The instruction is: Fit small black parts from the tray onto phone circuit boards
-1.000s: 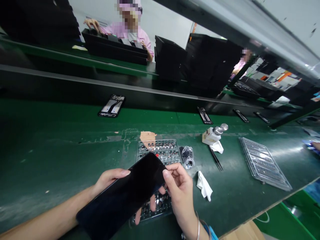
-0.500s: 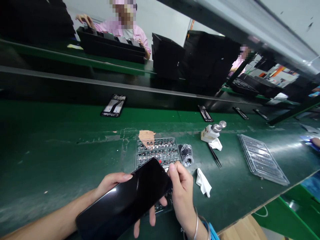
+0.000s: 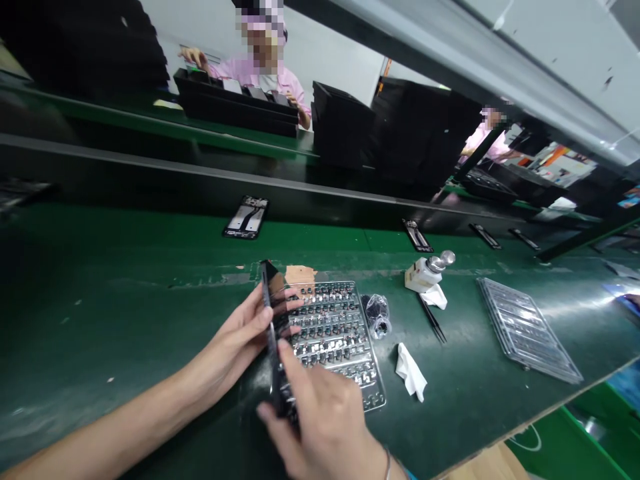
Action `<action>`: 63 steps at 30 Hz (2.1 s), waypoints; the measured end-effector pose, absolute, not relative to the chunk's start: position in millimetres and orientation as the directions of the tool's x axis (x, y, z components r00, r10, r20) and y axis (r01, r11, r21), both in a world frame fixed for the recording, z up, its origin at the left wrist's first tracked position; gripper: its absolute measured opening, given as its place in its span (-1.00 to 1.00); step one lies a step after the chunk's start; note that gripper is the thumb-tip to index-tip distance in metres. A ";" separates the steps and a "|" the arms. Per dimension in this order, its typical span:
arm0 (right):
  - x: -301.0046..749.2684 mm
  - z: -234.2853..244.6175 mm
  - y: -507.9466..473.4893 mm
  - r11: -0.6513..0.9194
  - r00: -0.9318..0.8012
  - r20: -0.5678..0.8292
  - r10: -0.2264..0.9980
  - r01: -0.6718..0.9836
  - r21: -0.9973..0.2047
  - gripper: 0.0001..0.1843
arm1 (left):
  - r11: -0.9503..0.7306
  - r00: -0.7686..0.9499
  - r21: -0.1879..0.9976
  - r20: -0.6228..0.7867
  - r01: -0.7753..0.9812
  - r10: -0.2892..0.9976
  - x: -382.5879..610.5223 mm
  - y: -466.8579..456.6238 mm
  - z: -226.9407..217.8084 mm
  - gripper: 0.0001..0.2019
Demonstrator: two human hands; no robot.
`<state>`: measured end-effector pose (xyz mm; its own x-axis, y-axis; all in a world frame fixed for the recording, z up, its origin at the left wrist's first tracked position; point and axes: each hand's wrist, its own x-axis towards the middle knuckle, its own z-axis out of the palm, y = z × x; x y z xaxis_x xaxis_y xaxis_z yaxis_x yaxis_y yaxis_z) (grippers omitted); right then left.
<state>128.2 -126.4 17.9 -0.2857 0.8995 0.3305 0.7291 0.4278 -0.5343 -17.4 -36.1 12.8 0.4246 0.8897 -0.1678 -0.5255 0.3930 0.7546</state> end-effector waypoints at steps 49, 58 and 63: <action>211.0 19.1 -7.8 0.118 -0.180 -0.217 0.959 0.956 -0.269 -0.91 | 0.203 0.512 0.960 -0.078 -0.192 0.855 -12.5 -26.1 -20.1 -0.69; 155.3 31.0 -57.5 -0.045 -0.328 -0.292 0.898 0.593 -0.804 -0.83 | 0.161 0.667 0.987 -0.100 -0.030 0.738 -7.5 -39.6 -17.4 -0.76; 168.4 25.4 -67.5 -0.230 -0.183 -0.347 0.920 0.465 -0.855 -0.79 | 0.114 0.623 0.993 -0.101 0.020 0.776 -8.8 -41.7 -15.7 -0.75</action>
<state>168.4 -67.5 25.4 -0.1832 0.9196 -0.3475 0.4647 -0.2305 -0.8550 -8.8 -41.7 -15.7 0.6231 0.7755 -0.1014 0.0200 0.1138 0.9933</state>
